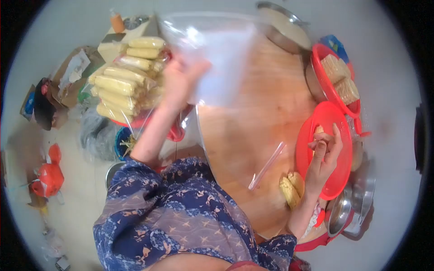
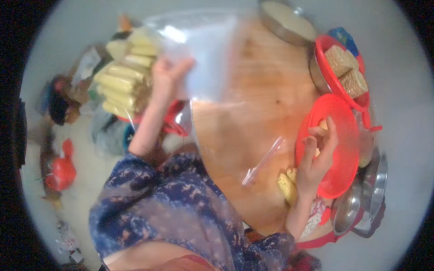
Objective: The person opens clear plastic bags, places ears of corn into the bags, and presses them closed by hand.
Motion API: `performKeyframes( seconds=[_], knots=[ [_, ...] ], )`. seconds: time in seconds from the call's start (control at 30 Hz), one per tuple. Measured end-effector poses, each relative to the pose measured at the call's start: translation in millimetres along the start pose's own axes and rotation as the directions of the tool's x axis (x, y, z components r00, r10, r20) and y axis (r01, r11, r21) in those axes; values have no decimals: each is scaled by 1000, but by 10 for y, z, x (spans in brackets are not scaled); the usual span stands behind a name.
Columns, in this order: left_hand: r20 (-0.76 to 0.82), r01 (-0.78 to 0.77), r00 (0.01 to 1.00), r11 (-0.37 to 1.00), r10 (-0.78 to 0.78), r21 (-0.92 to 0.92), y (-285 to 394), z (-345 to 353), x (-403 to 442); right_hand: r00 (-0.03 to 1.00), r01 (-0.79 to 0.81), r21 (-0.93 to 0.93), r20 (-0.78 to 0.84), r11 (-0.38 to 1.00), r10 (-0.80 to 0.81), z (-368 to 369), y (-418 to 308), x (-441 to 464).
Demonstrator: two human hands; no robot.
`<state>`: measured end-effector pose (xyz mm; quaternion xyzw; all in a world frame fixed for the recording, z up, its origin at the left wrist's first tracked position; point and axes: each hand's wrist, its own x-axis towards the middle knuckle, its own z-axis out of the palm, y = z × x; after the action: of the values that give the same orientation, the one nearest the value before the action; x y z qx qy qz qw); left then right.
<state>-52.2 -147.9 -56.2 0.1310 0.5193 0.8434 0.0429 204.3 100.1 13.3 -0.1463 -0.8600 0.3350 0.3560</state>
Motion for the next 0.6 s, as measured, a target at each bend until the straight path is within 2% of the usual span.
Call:
performKeyframes(
  seconds=[0.07,0.1,0.13,0.2,0.3,0.37,0.43,0.47,0.57,0.6],
  knots=[
    [-102,-87,990,994,94,67,128,-164,75,1000,-12,-2,16,1000,12,19,57,-105],
    [-132,-128,980,983,145,133,193,-250,91,997,-73,-51,16,996,74,-9,80,-177],
    [-152,-146,974,978,168,146,235,-302,89,992,-124,-97,13,988,125,-22,102,-207],
    [-153,-157,969,963,192,218,234,-324,58,990,-110,-57,80,992,115,-4,301,-243],
    [-130,-179,971,970,201,164,150,-265,10,982,-134,-71,127,988,142,114,326,-179],
    [-142,-189,966,967,214,169,168,-89,-16,985,-34,-197,160,980,66,199,240,-124],
    [-114,-307,944,951,310,42,260,113,-36,986,28,-200,166,979,5,252,59,-89],
    [-110,-242,966,970,236,-41,367,196,-36,983,86,-209,174,974,-49,267,-12,-104],
    [-97,-273,958,961,269,-33,445,282,151,971,72,-192,239,979,-25,349,-33,-268],
    [-78,-252,965,967,249,-43,466,336,191,922,250,-156,341,956,-185,378,-30,-314]
  ],
)
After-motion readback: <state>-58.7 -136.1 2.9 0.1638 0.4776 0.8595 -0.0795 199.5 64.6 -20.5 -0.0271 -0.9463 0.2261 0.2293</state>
